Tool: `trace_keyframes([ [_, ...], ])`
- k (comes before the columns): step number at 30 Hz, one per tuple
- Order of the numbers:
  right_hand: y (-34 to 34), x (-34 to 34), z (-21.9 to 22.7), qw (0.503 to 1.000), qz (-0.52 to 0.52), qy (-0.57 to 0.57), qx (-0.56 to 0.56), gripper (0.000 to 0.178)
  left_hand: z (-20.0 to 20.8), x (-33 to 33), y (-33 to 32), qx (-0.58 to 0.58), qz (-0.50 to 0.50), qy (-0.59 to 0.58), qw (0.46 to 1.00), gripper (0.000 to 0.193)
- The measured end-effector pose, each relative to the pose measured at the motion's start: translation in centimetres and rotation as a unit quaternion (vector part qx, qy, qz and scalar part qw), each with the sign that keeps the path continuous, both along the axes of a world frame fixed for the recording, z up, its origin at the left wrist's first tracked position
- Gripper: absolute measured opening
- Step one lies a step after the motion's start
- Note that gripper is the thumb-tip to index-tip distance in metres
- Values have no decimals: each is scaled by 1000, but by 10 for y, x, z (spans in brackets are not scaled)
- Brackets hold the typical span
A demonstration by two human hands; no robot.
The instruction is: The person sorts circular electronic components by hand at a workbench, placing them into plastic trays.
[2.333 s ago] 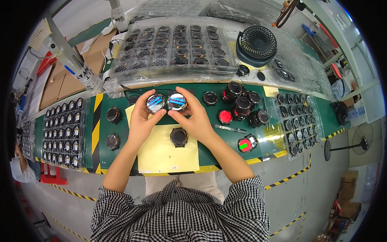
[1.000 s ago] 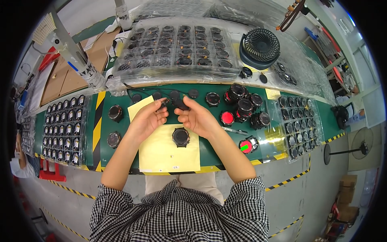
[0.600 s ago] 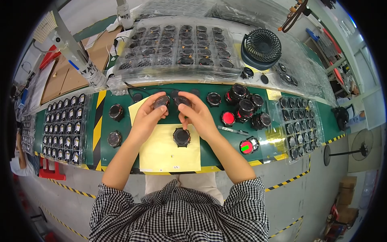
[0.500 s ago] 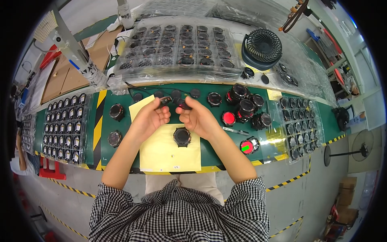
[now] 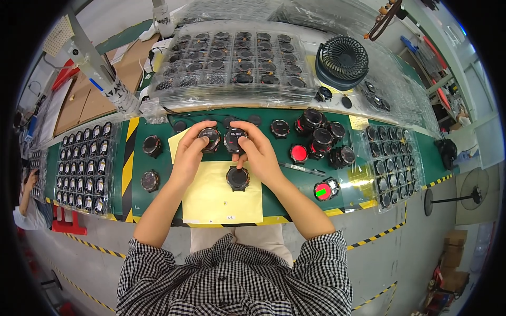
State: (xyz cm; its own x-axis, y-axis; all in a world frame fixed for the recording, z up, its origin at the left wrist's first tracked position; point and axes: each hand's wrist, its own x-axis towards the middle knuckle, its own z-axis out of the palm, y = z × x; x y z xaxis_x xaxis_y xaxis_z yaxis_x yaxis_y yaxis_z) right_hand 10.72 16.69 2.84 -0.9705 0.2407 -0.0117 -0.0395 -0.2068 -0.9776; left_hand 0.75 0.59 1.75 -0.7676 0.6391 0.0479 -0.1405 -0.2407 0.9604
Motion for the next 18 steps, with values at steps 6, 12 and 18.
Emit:
trace_keyframes([
  [6, 0, 1, -1, 1000, -6, 18, 14, 35, -2, -1, 0, 1, -10, -10, 1000, 36],
  [12, -2, 2, 1, 1000, -13, 25, 11, 32, 1, -2, -3, 28, -19, -31, 999, 32],
  [18, -2, 1, -4, 999, -26, 33, 32, 27, -1, -1, -3, 12, -14, -2, 1000, 30],
])
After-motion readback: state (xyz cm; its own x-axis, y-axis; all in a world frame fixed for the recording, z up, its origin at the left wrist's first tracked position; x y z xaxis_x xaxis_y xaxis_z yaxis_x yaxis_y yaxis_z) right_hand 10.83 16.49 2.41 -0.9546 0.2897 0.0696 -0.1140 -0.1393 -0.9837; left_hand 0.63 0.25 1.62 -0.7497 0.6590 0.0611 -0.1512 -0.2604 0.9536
